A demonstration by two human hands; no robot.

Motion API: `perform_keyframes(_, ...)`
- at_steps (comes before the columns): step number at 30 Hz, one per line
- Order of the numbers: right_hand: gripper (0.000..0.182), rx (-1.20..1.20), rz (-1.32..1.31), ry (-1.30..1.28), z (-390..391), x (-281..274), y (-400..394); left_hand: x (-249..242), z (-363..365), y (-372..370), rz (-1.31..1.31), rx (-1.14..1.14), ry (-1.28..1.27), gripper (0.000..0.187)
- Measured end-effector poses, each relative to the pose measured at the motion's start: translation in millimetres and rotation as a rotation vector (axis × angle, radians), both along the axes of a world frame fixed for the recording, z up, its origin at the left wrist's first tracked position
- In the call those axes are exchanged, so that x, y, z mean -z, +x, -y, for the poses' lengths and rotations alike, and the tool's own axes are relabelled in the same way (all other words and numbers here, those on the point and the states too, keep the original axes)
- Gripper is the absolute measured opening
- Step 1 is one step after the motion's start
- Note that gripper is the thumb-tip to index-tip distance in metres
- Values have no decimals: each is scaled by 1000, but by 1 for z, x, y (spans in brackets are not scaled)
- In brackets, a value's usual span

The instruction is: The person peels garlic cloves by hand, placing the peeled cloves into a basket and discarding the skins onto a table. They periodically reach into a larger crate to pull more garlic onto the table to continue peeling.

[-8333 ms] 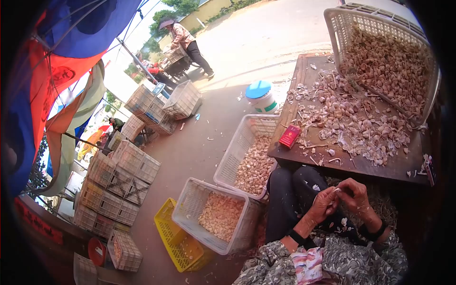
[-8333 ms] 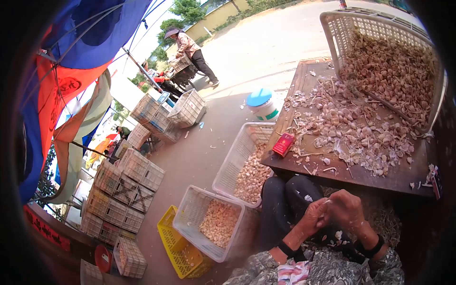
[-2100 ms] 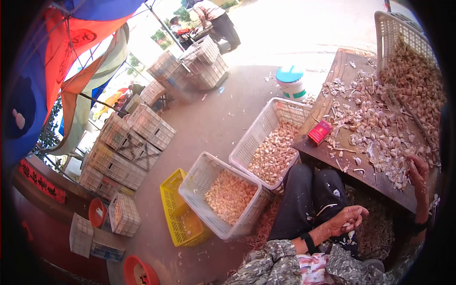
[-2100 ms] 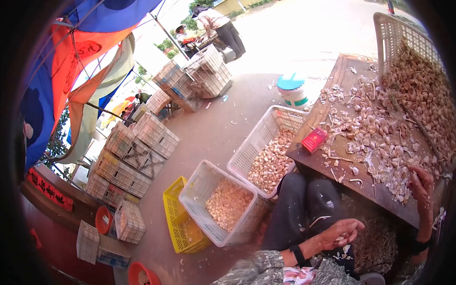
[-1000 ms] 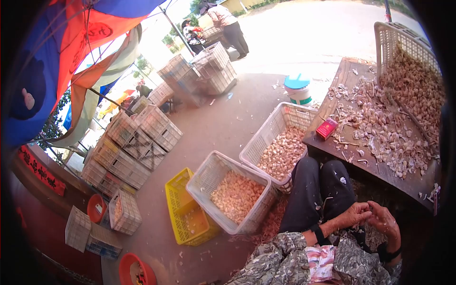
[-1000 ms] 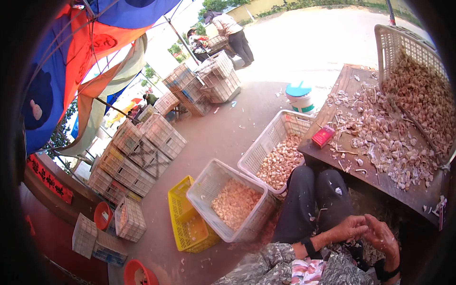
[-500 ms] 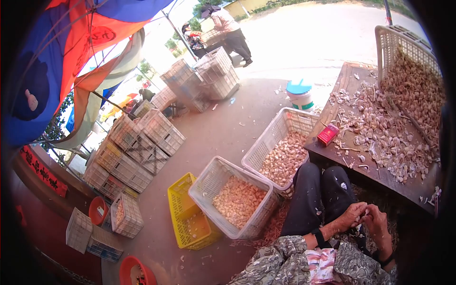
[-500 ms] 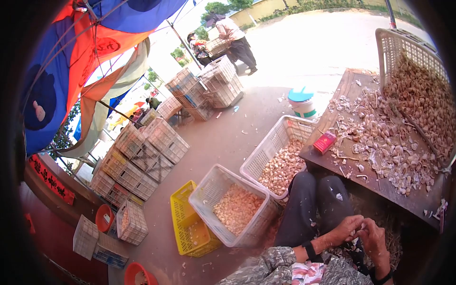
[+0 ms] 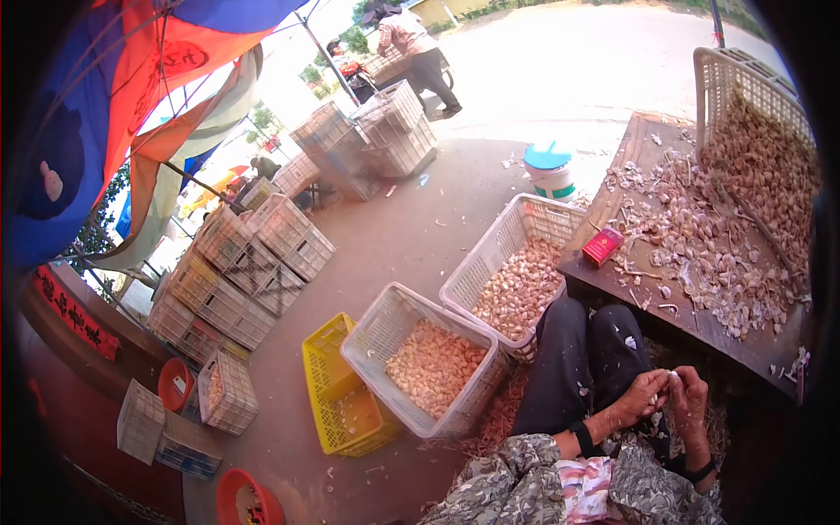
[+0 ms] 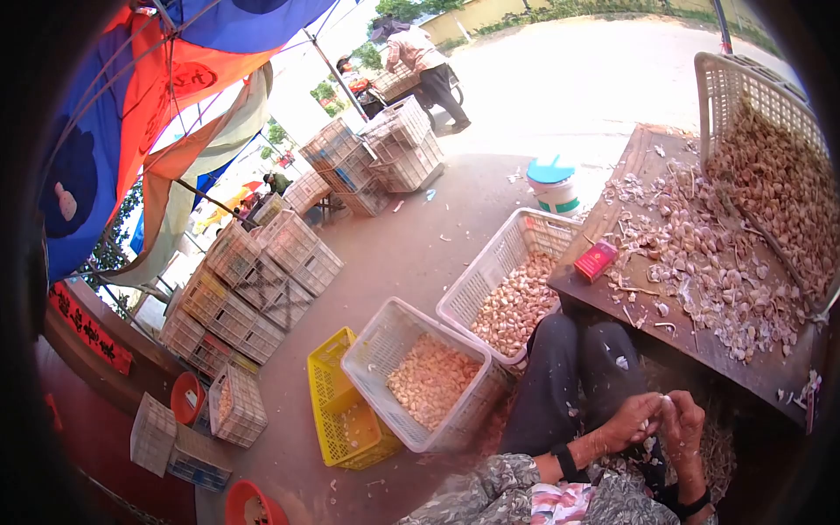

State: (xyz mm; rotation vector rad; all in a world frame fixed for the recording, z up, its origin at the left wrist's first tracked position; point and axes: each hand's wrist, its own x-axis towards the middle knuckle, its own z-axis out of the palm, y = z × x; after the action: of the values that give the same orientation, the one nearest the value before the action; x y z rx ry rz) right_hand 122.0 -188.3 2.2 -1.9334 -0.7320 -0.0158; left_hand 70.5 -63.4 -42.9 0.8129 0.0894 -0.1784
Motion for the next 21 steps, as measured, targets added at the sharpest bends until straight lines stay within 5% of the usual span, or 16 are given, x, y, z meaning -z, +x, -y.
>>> perform_keyframes(5, 5, 9, -202, 86, 5, 8, -1, -1, 0, -2, 0, 12, -24, 27)
perform_keyframes(10, 5, 42, 94, -92, 8, 0, -1, -2, 2, -2, -24, -14, 1, 28)
perform_keyframes(17, 10, 42, 127, -214, 31, 30, 12, -1, 0, -2, 18, 1, 9, 29)
perform_keyframes(20, 12, 92, -14, -150, 45, 29, 17, 0, 0, -3, 1, 5, -9, 30)
perform_keyframes(21, 14, 13, -423, 153, 53, 27, 19, 2, 0, -2, 1, 17, -4, 29)
